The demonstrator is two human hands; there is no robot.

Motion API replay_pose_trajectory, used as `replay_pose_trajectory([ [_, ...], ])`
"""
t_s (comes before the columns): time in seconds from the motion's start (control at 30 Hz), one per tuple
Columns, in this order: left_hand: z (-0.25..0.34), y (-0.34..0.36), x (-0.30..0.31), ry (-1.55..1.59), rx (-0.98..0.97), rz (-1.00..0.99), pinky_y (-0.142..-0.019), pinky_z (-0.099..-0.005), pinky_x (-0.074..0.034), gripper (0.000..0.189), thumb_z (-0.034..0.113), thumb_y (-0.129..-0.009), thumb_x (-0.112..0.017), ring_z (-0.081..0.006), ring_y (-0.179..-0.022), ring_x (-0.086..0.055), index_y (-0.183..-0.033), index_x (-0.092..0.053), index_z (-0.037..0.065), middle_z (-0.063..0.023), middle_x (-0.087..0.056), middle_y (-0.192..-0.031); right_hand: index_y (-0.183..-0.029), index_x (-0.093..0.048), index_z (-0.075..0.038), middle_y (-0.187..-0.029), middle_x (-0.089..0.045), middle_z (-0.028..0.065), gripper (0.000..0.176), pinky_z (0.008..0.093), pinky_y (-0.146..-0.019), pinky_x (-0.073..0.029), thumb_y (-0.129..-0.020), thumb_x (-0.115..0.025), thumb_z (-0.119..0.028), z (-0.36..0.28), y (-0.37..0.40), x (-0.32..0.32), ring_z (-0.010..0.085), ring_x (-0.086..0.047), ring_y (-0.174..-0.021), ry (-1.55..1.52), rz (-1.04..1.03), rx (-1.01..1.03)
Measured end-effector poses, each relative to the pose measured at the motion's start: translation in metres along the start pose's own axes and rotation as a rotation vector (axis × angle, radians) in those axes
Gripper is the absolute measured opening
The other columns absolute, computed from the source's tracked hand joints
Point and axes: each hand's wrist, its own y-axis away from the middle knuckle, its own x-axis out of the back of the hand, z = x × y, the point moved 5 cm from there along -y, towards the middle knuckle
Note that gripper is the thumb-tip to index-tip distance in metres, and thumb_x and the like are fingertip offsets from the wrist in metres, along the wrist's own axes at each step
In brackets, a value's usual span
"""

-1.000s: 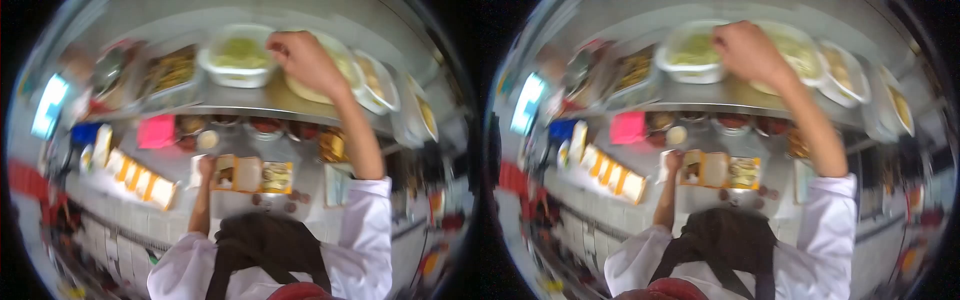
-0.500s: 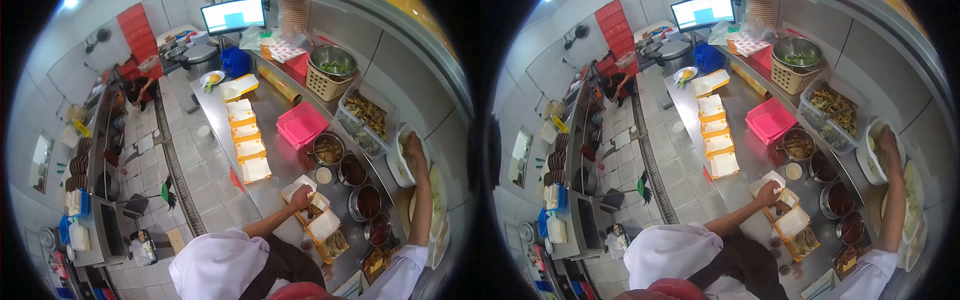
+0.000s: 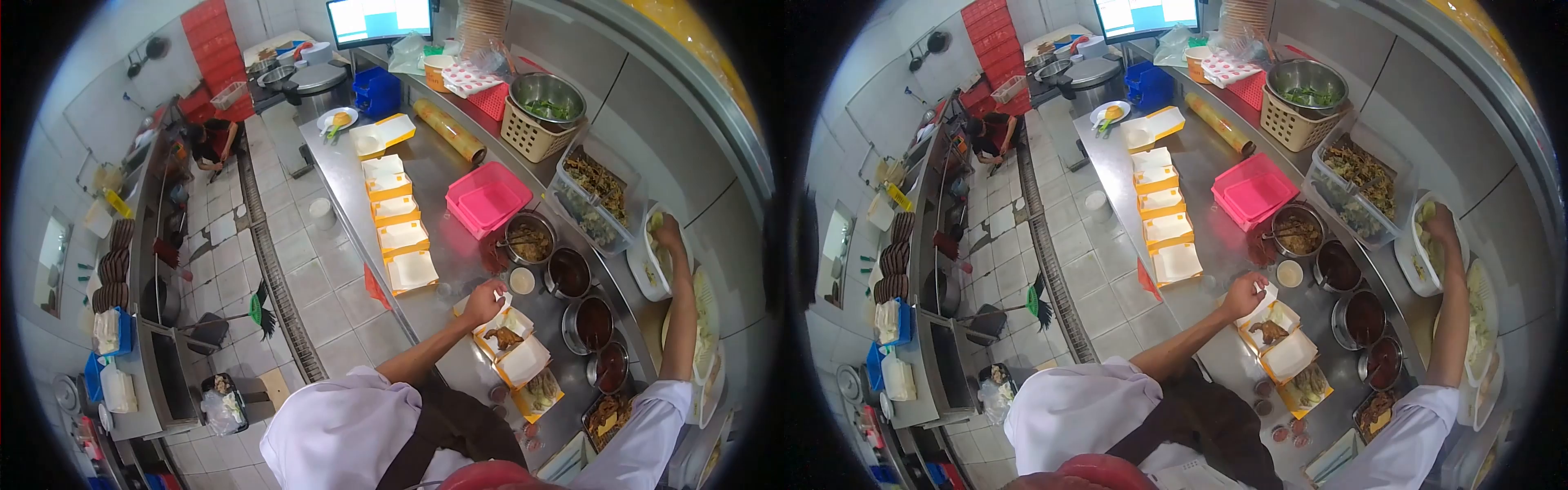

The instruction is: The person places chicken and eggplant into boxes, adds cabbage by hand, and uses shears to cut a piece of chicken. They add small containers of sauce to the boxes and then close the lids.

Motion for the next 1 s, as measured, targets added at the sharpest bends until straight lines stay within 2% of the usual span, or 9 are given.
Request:
replay_pose_trajectory([
  [0.23, 0.027, -0.005, 0.008, 0.016, -0.066, -0.001, -0.057, -0.0313, -0.049, 0.022, 0.001, -0.071, -0.061, -0.0177, -0.059, -0.06, -0.092, -0.06, 0.005, -0.0067, -0.062, -0.085, -0.109, -0.058, -0.002, -0.11, -0.061, 0.0223, 0.046, 0.0426, -0.086, -0.046, -0.064, -0.066, -0.007, 0.032, -0.031, -0.016, 0.039, -0.057, -0.105, -0.053, 0.078, 0.126],
  [0.37, 0.032, -0.019, 0.013, 0.067, -0.371, 0.089, -0.068, -0.0383, -0.048, 0.013, 0.002, -0.07, -0.061, -0.0296, -0.075, -0.058, -0.083, -0.059, 0.007, -0.0128, -0.059, -0.082, -0.123, -0.056, -0.006, -0.119, -0.059, 0.0182, 0.049, 0.0405, -0.092, -0.044, -0.085, -0.061, -0.036, 0.067, -0.069, 0.007, 0.0319, -0.055, -0.112, 0.297, 0.266, 0.129],
  [0.4, 0.032, -0.024, 0.016, 0.159, -0.44, 0.103, -0.068, -0.0359, -0.047, 0.015, 0.0, -0.067, -0.064, -0.0279, -0.076, -0.057, -0.079, -0.058, 0.007, -0.0115, -0.058, -0.081, -0.116, -0.059, -0.004, -0.111, -0.062, 0.0157, 0.045, 0.0386, -0.083, -0.046, -0.088, -0.057, -0.039, 0.083, -0.062, 0.037, 0.0277, -0.059, -0.099, -0.059, 0.326, 0.103],
  [0.47, 0.076, -0.022, 0.035, 0.106, -0.485, 0.053, -0.07, -0.0345, -0.047, 0.02, -0.005, -0.065, -0.067, -0.0251, -0.078, -0.058, -0.077, -0.056, 0.007, -0.0085, -0.059, -0.082, -0.082, -0.055, -0.002, -0.078, -0.056, 0.0028, 0.042, 0.0338, -0.069, -0.041, -0.089, -0.053, -0.043, -0.032, 0.077, 0.11, 0.0153, -0.049, -0.074, -0.42, 0.68, 0.262],
  [0.57, 0.109, -0.016, 0.034, 0.342, -0.171, -0.103, -0.065, -0.0203, -0.047, 0.023, -0.007, -0.082, -0.06, -0.0056, -0.077, -0.054, -0.104, -0.061, 0.002, -0.0023, -0.058, -0.087, -0.103, -0.06, 0.002, -0.094, -0.066, 0.0138, 0.031, 0.0318, -0.073, -0.05, -0.079, -0.07, -0.016, -0.138, 0.208, 0.119, 0.0187, -0.062, -0.084, -0.699, 0.581, -0.121],
  [0.63, 0.123, -0.011, 0.023, 0.452, -0.166, -0.268, -0.069, -0.0206, -0.047, 0.034, -0.006, -0.082, -0.061, -0.0054, -0.079, -0.054, -0.115, -0.056, 0.002, -0.0026, -0.059, -0.099, -0.094, -0.064, 0.001, -0.096, -0.065, 0.014, 0.022, 0.0321, -0.075, -0.05, -0.083, -0.063, -0.019, -0.139, 0.241, 0.057, 0.022, -0.063, -0.087, -0.536, 0.462, 0.015],
  [0.7, 0.134, -0.005, 0.005, 0.671, -0.1, -0.454, -0.072, -0.0215, -0.049, 0.039, -0.008, -0.081, -0.062, -0.0067, -0.086, -0.056, -0.118, -0.055, 0.002, -0.0042, -0.06, -0.104, -0.098, -0.059, -0.004, -0.085, -0.059, 0.0002, 0.017, 0.0242, -0.07, -0.044, -0.088, -0.062, -0.017, -0.174, 0.269, -0.03, 0.0079, -0.053, -0.08, -1.03, 0.072, 0.201],
  [0.8, 0.111, -0.002, -0.029, 0.609, -0.036, -0.461, -0.07, -0.0234, -0.051, 0.04, -0.008, -0.079, -0.062, -0.0094, -0.087, -0.06, -0.117, -0.057, 0.003, -0.0054, -0.063, -0.1, -0.101, -0.058, -0.003, -0.083, -0.063, 0.0098, 0.02, 0.0321, -0.071, -0.047, -0.086, -0.062, -0.015, -0.183, 0.279, -0.132, 0.0162, -0.059, -0.077, -1.0, -0.054, 0.317],
  [1.0, -0.004, -0.003, -0.066, 0.177, 0.041, -0.386, -0.061, -0.0274, -0.053, 0.028, -0.003, -0.075, -0.068, -0.0132, -0.071, -0.066, -0.102, -0.065, 0.002, -0.0077, -0.068, -0.084, -0.101, -0.056, -0.004, -0.083, -0.059, 0.001, 0.013, 0.0257, -0.055, -0.044, -0.09, -0.057, -0.01, -0.133, 0.255, -0.277, 0.0079, -0.054, -0.069, -1.089, -0.28, 0.028],
])
